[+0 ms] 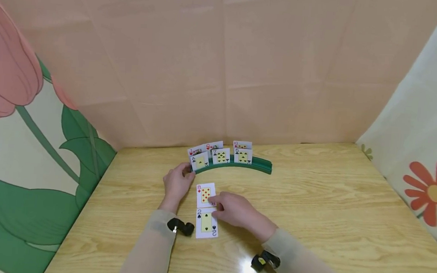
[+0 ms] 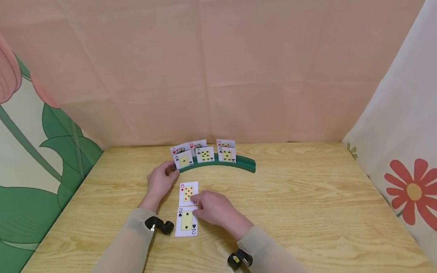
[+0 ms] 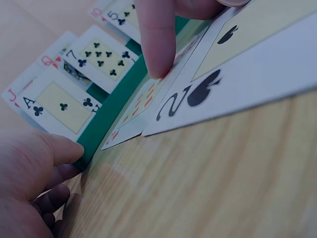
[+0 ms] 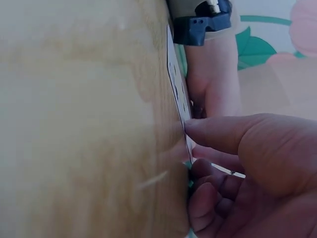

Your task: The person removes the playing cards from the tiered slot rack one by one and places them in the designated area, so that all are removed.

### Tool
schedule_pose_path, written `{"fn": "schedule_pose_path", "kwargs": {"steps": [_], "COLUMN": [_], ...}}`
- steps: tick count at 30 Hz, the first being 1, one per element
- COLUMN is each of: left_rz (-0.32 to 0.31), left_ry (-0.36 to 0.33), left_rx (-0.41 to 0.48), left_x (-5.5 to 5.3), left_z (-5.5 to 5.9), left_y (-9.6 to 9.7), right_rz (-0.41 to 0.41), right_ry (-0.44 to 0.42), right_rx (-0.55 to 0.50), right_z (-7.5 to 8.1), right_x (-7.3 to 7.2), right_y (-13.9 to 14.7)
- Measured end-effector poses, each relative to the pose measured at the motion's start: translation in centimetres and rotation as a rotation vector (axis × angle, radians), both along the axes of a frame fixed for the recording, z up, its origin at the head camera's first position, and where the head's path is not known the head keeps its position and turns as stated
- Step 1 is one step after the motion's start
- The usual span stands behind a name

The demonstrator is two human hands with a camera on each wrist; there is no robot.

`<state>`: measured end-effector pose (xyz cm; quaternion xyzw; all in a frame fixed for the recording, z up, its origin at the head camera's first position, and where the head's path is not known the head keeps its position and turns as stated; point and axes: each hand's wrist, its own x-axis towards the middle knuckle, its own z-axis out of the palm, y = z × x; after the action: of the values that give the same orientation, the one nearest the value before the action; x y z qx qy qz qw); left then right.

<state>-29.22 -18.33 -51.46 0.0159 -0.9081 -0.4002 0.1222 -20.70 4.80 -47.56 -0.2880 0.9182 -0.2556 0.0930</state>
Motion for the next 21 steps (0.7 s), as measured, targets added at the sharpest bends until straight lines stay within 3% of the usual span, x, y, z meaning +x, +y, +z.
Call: {"fn": "schedule_pose_path", "kwargs": {"steps": [12,21], "left_rz": [-0.001,-0.007], "left_ry": [0.007,0.001], "left_rx": [-0.006,-0.002], "left_x": [0.0,0.0], "left_z": [0.0,0.0], "left_y": [-0.1,-0.1], "right_rz": [0.067,0.050], "right_ry": [0.055,0.062], "right_rx": [0.165,0.188], "right_z": [0.7,1.0], "right_x": [-0.2,-1.3], "right_y": [-0.4,-0.4]}}
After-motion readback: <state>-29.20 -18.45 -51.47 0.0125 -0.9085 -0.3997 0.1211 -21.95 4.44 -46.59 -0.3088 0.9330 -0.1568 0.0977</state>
